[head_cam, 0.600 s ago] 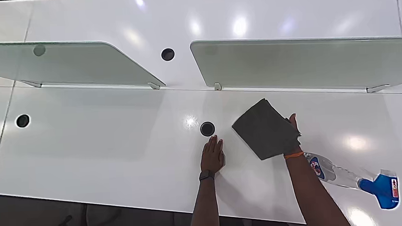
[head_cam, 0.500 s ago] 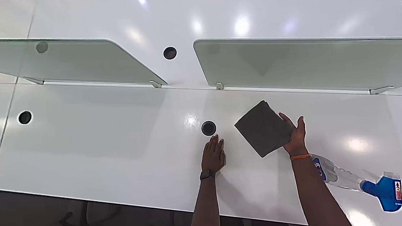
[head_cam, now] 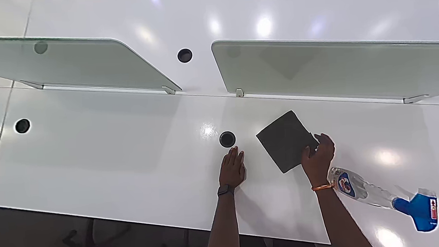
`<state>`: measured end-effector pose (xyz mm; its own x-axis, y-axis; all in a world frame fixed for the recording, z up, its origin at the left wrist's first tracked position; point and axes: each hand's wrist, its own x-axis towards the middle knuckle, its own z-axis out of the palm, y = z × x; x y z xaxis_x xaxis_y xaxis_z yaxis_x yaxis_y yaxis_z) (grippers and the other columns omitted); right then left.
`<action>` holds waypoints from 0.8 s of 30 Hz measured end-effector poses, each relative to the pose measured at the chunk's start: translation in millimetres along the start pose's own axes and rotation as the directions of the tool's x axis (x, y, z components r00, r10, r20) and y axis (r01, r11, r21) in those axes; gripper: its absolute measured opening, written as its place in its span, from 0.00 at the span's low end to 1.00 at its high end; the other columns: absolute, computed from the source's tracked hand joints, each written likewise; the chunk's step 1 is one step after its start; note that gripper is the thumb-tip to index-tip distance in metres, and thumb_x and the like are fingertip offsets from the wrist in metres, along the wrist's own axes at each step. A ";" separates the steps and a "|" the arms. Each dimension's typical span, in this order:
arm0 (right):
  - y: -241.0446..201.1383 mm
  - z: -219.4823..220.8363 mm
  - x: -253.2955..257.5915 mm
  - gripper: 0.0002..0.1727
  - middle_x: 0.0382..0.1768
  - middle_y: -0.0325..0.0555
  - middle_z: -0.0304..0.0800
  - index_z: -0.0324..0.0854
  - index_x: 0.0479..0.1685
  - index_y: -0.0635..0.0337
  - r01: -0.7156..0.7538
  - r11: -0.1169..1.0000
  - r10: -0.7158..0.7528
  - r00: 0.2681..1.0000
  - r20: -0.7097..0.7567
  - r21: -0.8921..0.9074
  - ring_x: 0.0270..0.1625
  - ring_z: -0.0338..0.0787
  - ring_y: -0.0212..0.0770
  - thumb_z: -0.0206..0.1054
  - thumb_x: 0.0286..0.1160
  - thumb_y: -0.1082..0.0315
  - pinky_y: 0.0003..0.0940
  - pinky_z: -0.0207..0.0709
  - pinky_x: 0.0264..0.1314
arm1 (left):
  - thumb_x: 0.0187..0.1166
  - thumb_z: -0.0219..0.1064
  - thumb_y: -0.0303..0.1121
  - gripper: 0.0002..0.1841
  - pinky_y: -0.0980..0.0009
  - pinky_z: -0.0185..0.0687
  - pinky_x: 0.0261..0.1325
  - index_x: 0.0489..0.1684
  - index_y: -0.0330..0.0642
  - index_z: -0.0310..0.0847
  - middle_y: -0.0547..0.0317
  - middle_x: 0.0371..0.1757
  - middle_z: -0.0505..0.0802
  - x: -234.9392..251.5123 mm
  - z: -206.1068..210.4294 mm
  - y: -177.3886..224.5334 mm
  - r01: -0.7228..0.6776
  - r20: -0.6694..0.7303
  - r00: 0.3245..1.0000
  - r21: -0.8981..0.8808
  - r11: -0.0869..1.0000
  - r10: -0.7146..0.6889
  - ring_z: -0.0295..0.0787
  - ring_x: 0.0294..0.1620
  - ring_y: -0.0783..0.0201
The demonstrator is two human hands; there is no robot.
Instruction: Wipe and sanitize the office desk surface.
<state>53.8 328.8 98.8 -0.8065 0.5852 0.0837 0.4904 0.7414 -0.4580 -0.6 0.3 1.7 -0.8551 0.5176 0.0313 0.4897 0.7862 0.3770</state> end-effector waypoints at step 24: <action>-39.6 101.3 24.5 0.54 0.96 0.54 0.44 0.50 0.96 0.48 0.366 0.861 -0.223 0.895 0.386 -0.352 0.97 0.41 0.62 0.42 0.72 0.23 0.77 0.29 0.89 | 0.82 0.50 0.42 0.29 0.53 0.57 0.90 0.85 0.55 0.72 0.53 0.91 0.68 1.7 -6.2 3.4 0.028 0.081 0.996 -0.012 1.000 -0.027 0.58 0.93 0.53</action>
<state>-18.8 280.5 29.3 -0.9588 0.2318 -0.1642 0.2432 0.9685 -0.0526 -1.5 1.8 8.8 -0.8514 0.5218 -0.0537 0.4635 0.7964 0.3885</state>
